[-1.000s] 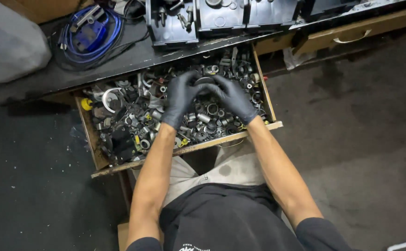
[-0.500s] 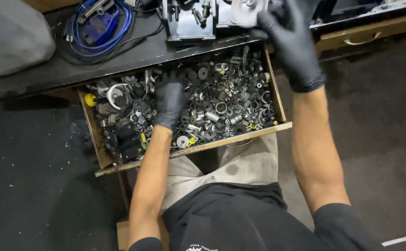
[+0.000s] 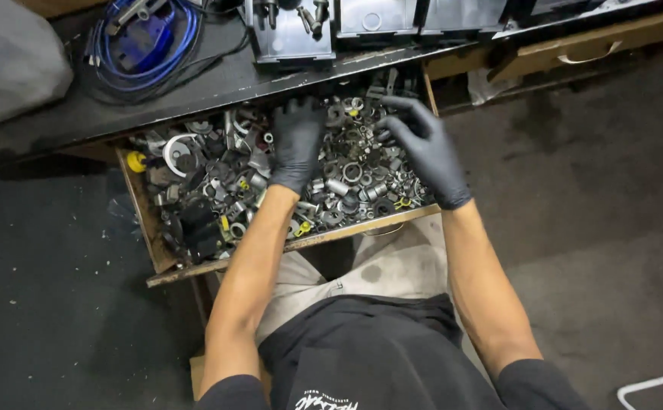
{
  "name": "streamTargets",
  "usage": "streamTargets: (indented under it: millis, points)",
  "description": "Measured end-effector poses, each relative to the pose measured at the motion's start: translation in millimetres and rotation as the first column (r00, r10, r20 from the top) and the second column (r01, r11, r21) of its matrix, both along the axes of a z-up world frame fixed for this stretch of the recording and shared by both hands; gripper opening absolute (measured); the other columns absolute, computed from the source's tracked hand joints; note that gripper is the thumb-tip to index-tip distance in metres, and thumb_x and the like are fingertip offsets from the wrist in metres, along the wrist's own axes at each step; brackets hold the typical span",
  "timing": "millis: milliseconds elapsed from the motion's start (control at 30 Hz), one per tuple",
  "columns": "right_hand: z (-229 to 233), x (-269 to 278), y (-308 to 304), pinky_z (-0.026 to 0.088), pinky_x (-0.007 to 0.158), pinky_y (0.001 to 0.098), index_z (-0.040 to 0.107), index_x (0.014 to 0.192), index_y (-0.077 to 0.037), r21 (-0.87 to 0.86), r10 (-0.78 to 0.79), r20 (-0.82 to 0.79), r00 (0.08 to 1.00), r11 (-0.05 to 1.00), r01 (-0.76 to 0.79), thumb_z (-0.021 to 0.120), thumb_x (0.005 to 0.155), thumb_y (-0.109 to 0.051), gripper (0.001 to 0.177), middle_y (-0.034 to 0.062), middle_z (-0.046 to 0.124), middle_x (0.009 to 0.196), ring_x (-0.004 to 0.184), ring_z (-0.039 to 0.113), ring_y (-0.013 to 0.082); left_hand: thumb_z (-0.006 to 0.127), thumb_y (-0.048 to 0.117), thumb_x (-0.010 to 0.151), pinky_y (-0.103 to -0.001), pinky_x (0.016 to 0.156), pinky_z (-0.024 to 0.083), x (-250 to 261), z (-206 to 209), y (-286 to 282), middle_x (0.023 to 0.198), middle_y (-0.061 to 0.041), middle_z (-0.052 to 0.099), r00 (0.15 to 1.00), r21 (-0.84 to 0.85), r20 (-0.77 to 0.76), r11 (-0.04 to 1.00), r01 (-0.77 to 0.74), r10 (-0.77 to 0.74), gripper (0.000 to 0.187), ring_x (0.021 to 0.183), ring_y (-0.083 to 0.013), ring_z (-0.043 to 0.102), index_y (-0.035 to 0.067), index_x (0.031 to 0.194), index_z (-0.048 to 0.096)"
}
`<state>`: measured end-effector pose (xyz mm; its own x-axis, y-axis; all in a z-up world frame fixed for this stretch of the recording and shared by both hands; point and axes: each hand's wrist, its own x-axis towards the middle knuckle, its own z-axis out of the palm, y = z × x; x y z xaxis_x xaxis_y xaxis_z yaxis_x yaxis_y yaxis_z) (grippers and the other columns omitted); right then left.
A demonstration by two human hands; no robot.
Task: The person sorts through a drawer full of mixed metal parts, picking up various items like washers, nuts, and bolts. They examine the parts by hand and place selected items into a black plastic organizer tray on the workbench.
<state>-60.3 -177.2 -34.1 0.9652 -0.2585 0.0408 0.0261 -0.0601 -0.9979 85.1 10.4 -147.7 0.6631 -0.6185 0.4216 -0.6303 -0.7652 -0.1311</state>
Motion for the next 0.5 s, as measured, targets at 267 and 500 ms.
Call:
streamTargets:
  millis: [267,500]
  points:
    - [10,-3,24,0.061,0.086,0.0401,0.067,0.134,-0.010,-0.111,0.094,-0.019,0.995,0.989,-0.096,0.073,0.099,-0.010,0.035,0.0162,0.075,0.109,0.100,0.072,0.0229,0.086,0.028,0.084,-0.040,0.081,0.056,-43,66,19,0.089,-0.008,0.075,0.701,-0.628,-0.595,0.772,-0.101,-0.392,0.017,0.090,-0.0326,0.072,0.023,0.100,0.081]
    - [14,-5,43,0.067,0.065,0.0370,0.071,0.109,0.004,0.266,0.060,-0.050,0.997,0.963,-0.045,0.074,0.100,-0.016,0.021,0.0159,0.073,0.083,0.072,0.073,0.0182,0.091,0.026,0.081,-0.022,0.064,0.051,-73,135,26,0.074,-0.001,0.071,0.221,-0.683,-0.700,0.547,-0.484,-0.679,0.025,0.070,-0.0069,0.063,0.011,0.094,0.076]
